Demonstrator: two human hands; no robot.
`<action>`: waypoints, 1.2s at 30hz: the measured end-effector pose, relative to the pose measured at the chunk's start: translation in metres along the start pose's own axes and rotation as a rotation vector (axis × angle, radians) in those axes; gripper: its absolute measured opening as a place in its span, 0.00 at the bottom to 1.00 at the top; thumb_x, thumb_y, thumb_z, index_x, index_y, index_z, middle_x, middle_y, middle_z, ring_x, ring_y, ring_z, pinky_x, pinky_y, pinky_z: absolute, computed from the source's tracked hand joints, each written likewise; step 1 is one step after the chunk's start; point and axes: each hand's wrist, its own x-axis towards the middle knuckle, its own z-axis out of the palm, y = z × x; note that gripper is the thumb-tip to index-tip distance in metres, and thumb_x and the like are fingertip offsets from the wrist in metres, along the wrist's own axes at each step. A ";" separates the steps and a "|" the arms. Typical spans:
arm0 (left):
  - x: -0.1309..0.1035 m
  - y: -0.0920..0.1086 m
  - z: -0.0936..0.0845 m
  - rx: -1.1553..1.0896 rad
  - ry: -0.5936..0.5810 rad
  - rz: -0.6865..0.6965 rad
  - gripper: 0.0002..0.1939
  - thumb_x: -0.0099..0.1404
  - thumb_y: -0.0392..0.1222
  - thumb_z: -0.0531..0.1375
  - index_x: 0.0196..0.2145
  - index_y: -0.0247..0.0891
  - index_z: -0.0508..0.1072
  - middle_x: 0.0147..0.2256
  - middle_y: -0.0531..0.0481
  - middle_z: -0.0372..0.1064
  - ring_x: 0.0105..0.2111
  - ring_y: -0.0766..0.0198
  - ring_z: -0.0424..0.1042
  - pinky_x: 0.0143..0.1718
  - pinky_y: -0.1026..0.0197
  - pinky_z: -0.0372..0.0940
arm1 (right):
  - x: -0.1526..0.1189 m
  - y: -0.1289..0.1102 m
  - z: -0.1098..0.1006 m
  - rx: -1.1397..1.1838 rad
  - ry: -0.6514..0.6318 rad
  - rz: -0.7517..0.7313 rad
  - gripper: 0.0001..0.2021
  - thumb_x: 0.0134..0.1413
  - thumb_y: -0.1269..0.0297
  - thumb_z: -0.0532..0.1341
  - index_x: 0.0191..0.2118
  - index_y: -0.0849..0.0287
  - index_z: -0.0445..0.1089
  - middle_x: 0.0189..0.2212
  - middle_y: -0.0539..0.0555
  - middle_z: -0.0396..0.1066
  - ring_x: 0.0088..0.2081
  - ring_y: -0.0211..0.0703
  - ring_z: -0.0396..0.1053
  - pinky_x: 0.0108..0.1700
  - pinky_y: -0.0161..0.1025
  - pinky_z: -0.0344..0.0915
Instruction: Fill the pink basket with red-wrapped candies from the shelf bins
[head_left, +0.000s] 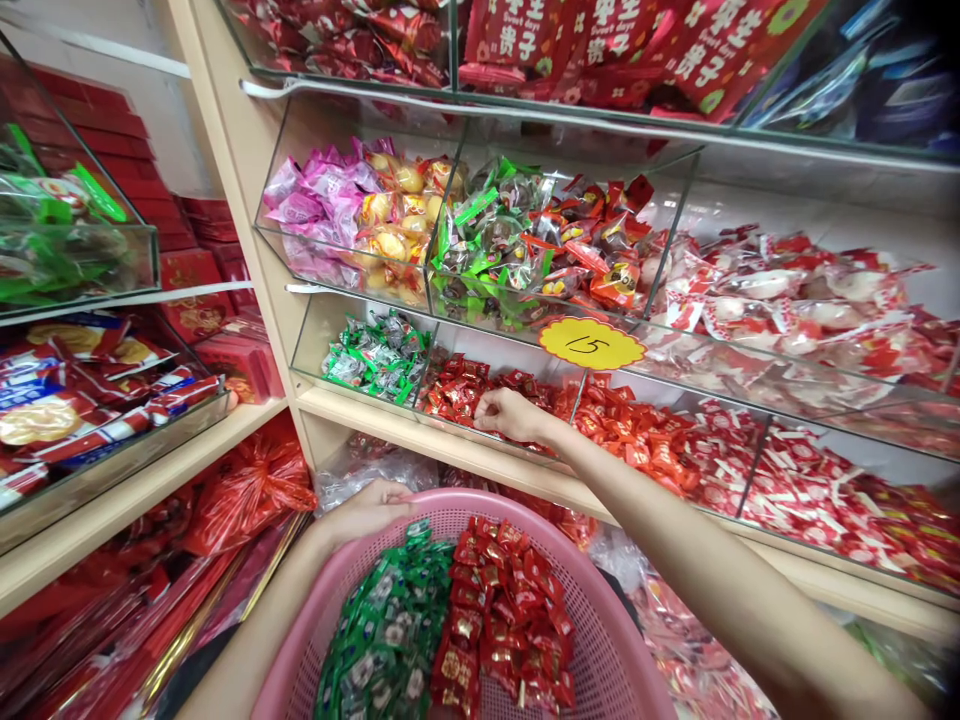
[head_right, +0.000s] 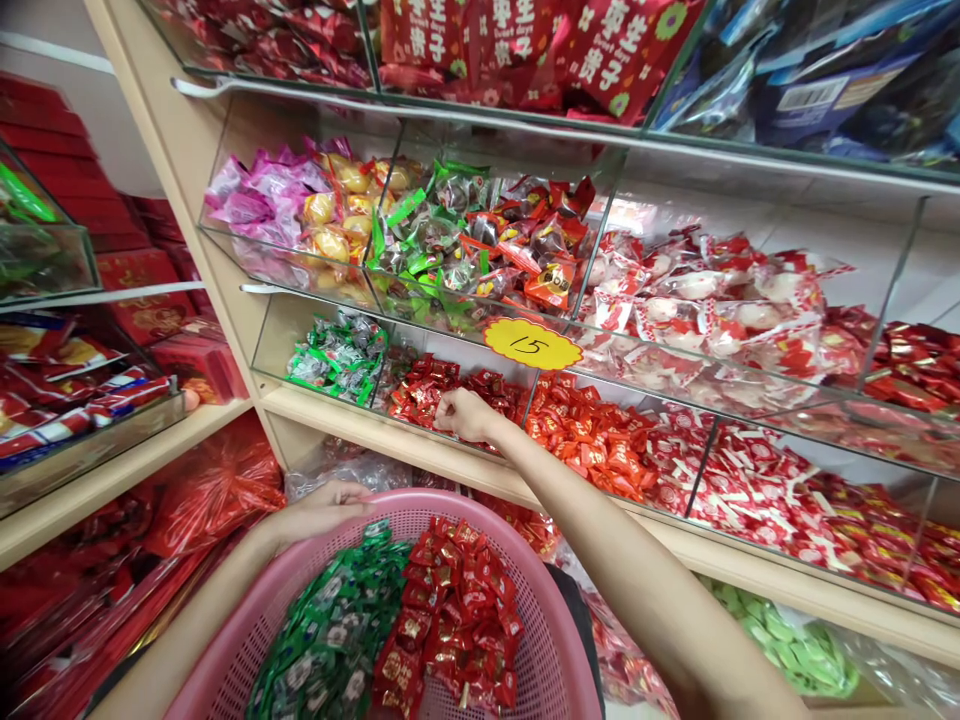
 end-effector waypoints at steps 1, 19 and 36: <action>0.000 0.000 0.000 0.002 0.002 -0.002 0.15 0.53 0.49 0.55 0.27 0.31 0.69 0.21 0.54 0.60 0.21 0.70 0.57 0.21 0.69 0.50 | 0.000 0.000 0.000 -0.017 0.006 -0.012 0.02 0.40 0.70 0.58 0.22 0.62 0.65 0.19 0.47 0.64 0.23 0.32 0.59 0.26 0.30 0.54; 0.000 0.006 0.001 -0.005 -0.001 -0.024 0.16 0.52 0.50 0.56 0.25 0.31 0.68 0.20 0.55 0.59 0.20 0.70 0.58 0.22 0.68 0.51 | -0.007 0.012 0.006 -0.039 0.192 0.002 0.06 0.44 0.67 0.57 0.28 0.62 0.69 0.21 0.50 0.68 0.24 0.34 0.62 0.28 0.31 0.56; -0.004 0.006 0.000 -0.024 0.001 -0.023 0.19 0.51 0.52 0.57 0.31 0.31 0.70 0.24 0.52 0.65 0.23 0.68 0.61 0.24 0.68 0.55 | 0.008 -0.004 0.024 0.106 0.352 -0.039 0.22 0.51 0.51 0.47 0.21 0.62 0.66 0.16 0.46 0.57 0.21 0.32 0.53 0.26 0.31 0.51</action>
